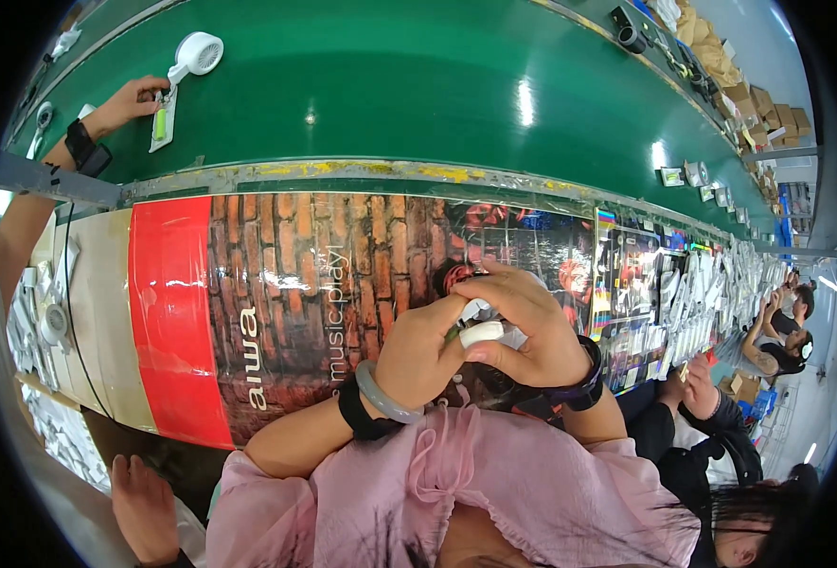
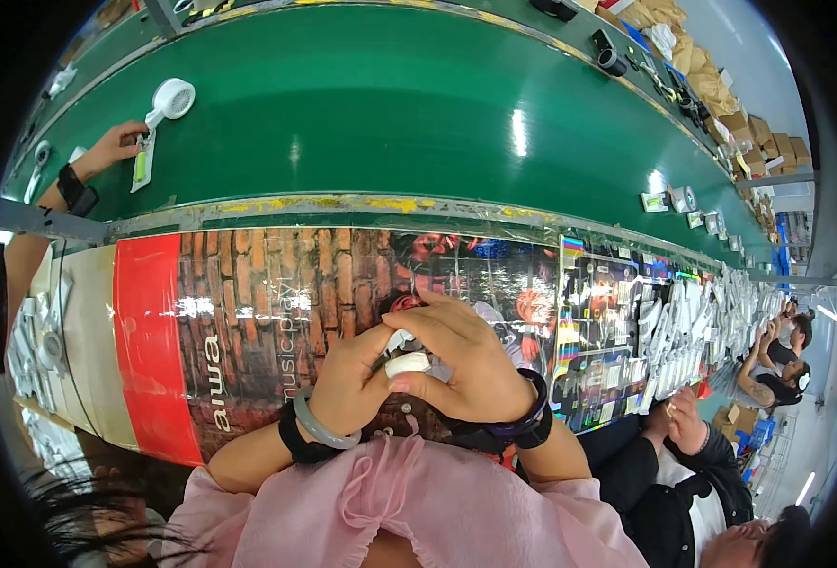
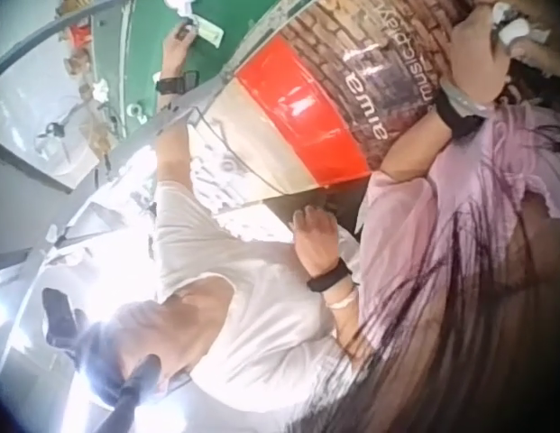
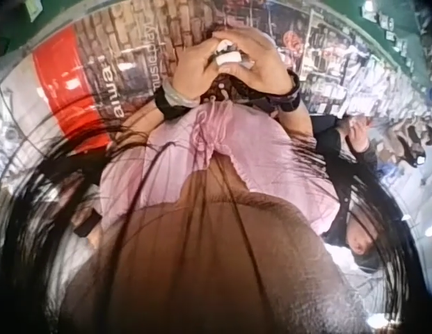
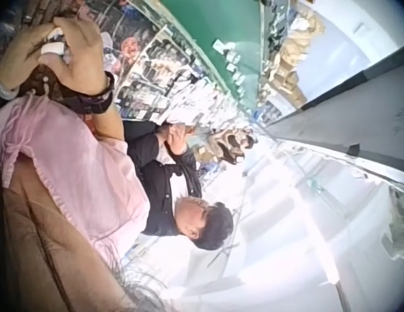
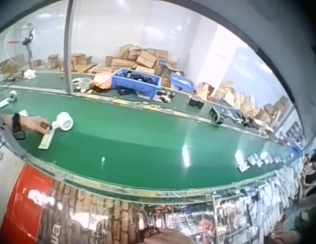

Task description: Assemble small electronic components by applying adhesive tape and connecting plastic casing parts on a production line.

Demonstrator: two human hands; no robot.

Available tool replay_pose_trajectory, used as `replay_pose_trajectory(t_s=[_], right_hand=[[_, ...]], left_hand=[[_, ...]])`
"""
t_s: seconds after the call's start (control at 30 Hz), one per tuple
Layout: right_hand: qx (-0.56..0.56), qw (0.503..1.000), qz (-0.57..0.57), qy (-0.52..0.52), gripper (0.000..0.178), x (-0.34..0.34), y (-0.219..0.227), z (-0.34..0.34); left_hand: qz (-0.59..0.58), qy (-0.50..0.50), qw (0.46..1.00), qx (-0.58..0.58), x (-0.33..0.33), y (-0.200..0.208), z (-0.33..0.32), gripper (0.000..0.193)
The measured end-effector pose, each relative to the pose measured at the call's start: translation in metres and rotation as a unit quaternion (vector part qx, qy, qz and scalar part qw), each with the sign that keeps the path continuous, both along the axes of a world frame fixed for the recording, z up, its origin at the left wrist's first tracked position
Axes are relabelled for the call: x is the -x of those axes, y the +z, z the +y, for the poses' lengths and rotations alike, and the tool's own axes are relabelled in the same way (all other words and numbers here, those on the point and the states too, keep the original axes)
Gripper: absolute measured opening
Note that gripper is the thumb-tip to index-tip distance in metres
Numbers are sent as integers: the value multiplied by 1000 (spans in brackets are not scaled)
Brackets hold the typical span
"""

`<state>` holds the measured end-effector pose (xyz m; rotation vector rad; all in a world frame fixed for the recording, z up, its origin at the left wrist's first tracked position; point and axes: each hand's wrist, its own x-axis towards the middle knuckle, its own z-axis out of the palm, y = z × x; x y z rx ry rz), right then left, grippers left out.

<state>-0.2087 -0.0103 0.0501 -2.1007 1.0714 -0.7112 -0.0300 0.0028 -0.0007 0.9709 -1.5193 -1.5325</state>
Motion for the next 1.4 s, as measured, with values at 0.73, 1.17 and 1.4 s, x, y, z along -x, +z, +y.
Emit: replay_pose_trajectory(t_s=[0.73,1.17,1.4], right_hand=[[-32,995,-41,-88,56,15,-11,-6],[70,992,28,-103,31,3,-5,2],[194,978,58,-57,22,-11,-4,5]], left_hand=[[208,-63,895,-389,-17,-3,-21,58],[318,-70,833,-448,-16,-16,-17,73],[276,-49,851,-443,-15,-10,-11,74]])
